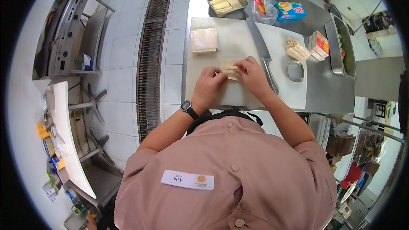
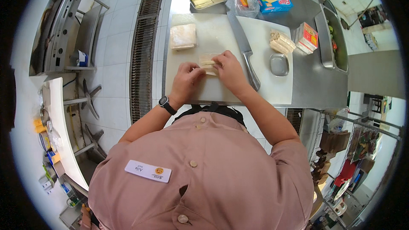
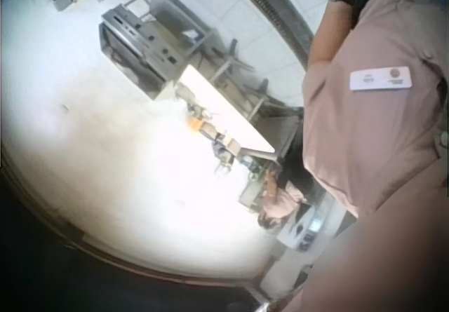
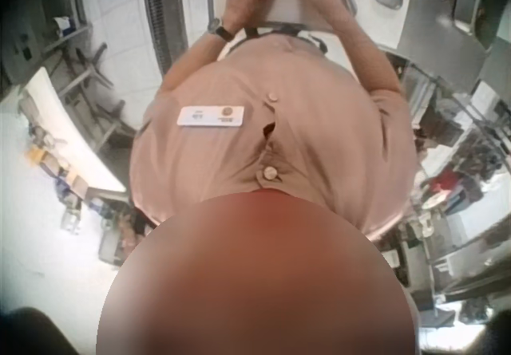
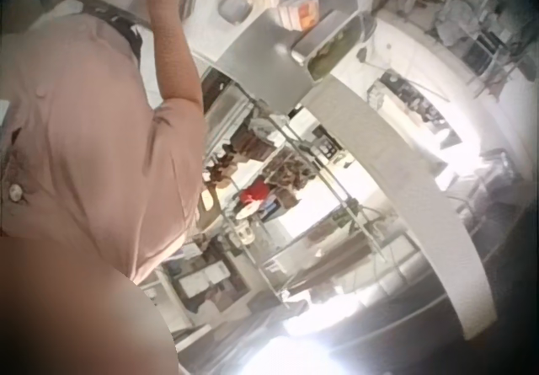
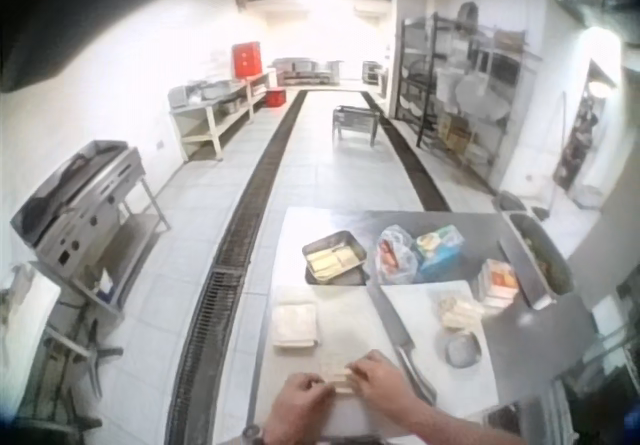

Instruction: The person wraps rectangular food items in thin sheets on a cutting board. They place each item on a sheet, fold the sheet around it, and set the wrapped item aside. The process is repeated for multiple items.

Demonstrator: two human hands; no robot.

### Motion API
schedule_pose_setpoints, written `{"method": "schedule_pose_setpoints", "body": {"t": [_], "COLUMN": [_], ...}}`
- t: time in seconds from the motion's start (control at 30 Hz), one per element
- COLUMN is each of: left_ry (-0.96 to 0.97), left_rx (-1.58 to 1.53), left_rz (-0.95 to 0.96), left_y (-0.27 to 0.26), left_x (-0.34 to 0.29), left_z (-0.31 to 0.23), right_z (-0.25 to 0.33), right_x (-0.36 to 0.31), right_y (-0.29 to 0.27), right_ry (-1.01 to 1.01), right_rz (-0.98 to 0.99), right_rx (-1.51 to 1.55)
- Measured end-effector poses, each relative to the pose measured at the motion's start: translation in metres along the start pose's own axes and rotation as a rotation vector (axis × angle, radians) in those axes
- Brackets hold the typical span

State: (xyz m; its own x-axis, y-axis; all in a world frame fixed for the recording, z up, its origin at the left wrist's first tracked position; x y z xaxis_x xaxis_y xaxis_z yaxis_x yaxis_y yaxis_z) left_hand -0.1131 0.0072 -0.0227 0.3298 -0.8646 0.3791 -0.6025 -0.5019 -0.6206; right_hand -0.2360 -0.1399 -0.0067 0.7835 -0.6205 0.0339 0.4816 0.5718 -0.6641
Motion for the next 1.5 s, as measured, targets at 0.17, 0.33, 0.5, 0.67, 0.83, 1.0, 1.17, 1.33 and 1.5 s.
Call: {"method": "schedule_pose_setpoints", "body": {"t": [0.17,0.33,0.5,0.67,0.83,1.0,1.17,1.33,1.5], "left_ry": [0.017,0.052,0.026,0.011,-0.071,-0.122,-0.053,0.113,0.063], "left_rx": [-0.010,-0.025,-0.131,-0.189,-0.209,-0.271,-0.077,0.067,0.008], "left_rz": [-0.025,-0.022,-0.036,-0.027,0.010,0.053,0.079,0.047,0.053], "left_y": [0.000,0.000,0.001,0.000,-0.002,-0.003,-0.006,-0.001,0.003], "left_x": [0.004,0.007,0.010,0.013,0.017,0.028,0.034,0.026,0.029], "left_z": [-0.001,0.001,0.006,0.007,0.009,0.014,0.008,-0.007,0.004], "right_z": [0.002,0.004,0.008,0.009,0.000,-0.007,-0.010,-0.006,-0.002], "right_x": [-0.011,-0.018,-0.023,-0.026,-0.021,-0.017,-0.013,-0.015,-0.017], "right_y": [0.012,0.012,0.001,0.000,0.008,0.012,0.012,0.011,0.009], "right_ry": [-0.148,-0.181,-0.165,-0.230,-0.186,-0.081,-0.061,-0.208,-0.322], "right_rz": [-0.078,-0.101,-0.184,-0.147,-0.166,-0.193,-0.152,-0.263,-0.234], "right_rx": [-0.122,-0.162,-0.319,-0.223,-0.195,-0.099,-0.100,-0.252,-0.442]}}
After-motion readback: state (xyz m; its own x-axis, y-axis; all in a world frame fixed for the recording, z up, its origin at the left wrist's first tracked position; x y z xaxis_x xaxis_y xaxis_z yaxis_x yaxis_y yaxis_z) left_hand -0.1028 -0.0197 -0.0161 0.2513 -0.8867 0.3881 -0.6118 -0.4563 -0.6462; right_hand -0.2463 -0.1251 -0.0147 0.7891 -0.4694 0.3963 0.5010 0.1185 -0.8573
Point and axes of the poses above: each hand's wrist, its own x-axis towards the middle knuckle, its own y-axis out of the palm, z = x × y, the point moved 2 cm from there along x, towards the middle knuckle, and after that the axes turned 6 degrees about -x, right-handed, at the moved point
